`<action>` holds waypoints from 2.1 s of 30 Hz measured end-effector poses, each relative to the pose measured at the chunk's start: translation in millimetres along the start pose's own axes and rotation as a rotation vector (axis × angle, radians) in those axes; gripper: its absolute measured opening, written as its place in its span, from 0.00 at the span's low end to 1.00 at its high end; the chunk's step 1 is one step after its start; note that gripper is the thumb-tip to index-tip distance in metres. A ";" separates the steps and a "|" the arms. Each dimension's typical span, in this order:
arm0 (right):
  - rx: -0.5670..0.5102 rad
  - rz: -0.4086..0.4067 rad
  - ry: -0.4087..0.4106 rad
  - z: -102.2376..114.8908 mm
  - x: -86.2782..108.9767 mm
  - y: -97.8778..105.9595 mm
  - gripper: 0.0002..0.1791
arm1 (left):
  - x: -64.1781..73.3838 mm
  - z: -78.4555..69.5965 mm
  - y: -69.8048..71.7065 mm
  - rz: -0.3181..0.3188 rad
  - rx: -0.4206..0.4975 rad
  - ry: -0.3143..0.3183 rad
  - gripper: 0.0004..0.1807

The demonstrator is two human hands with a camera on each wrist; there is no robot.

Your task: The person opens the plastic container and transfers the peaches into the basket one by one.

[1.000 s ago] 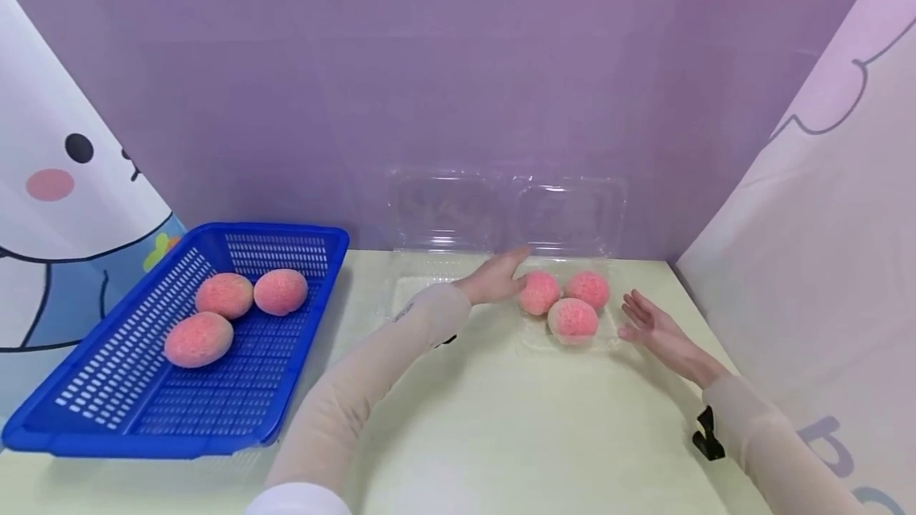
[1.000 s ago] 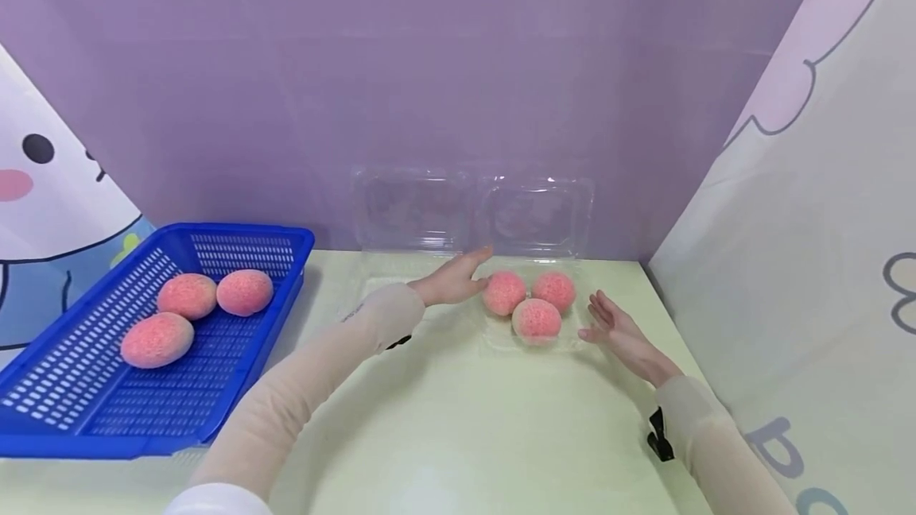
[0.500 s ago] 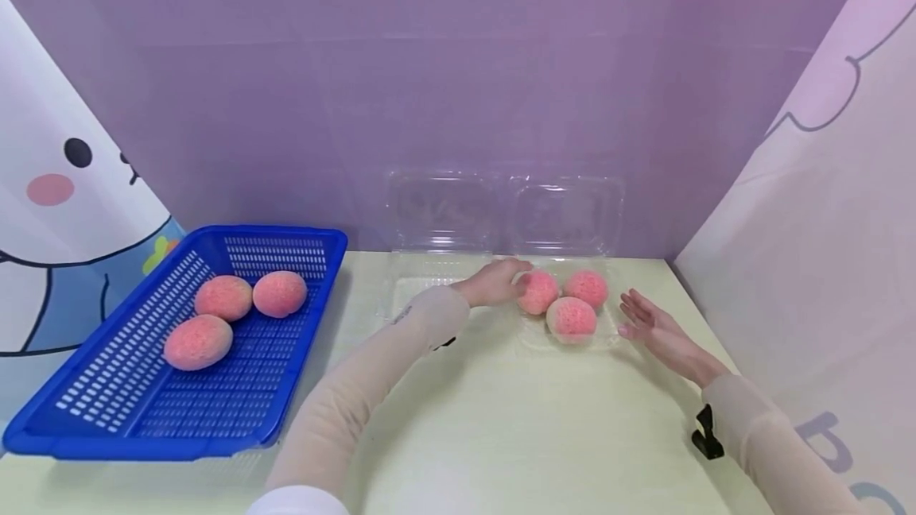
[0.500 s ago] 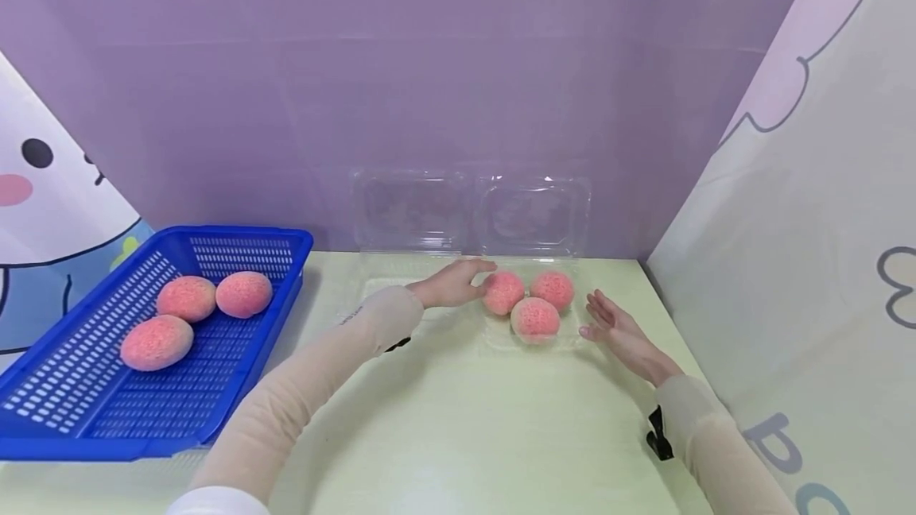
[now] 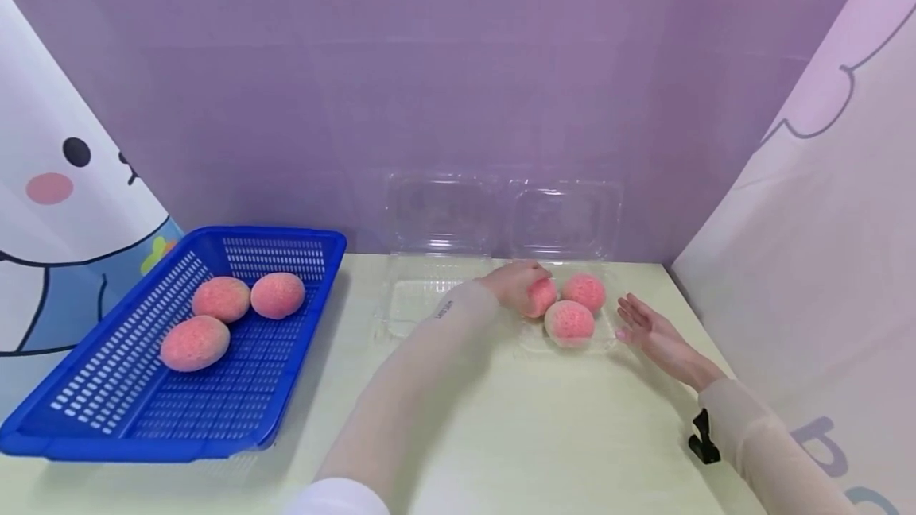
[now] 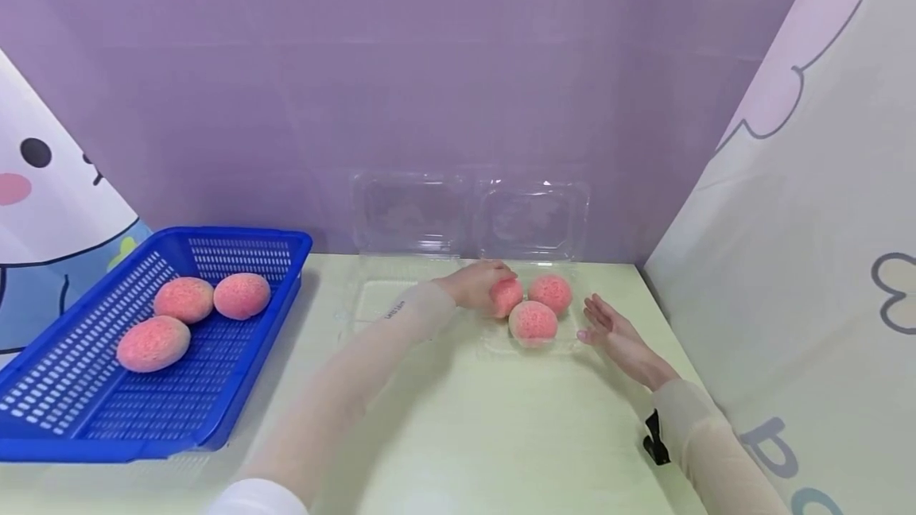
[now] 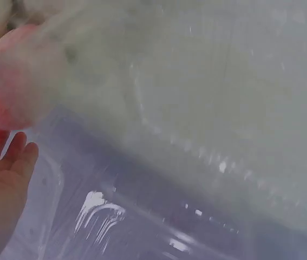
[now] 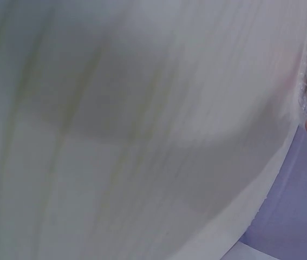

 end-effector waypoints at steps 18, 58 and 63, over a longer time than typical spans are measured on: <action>-0.049 -0.006 0.023 0.9 -1.9 -3.7 0.47 | -19.3 2.7 -21.8 -0.055 -0.101 0.082 0.47; -0.676 -0.294 -0.082 -2.1 30.0 4.3 0.10 | -20.3 4.9 -23.7 -0.087 -0.003 0.060 0.49; -0.658 -0.298 -0.101 -3.1 30.6 4.0 0.10 | -11.9 3.3 -16.7 -0.109 0.050 0.074 0.51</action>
Point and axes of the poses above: each hand's wrist, its own x-axis away from the middle knuckle, its own y-axis out of the back of the hand, z = x × y, the point moved 8 cm from there along -x, towards the middle knuckle, and after that the axes turned 12 degrees about z, right-handed, at the moved point
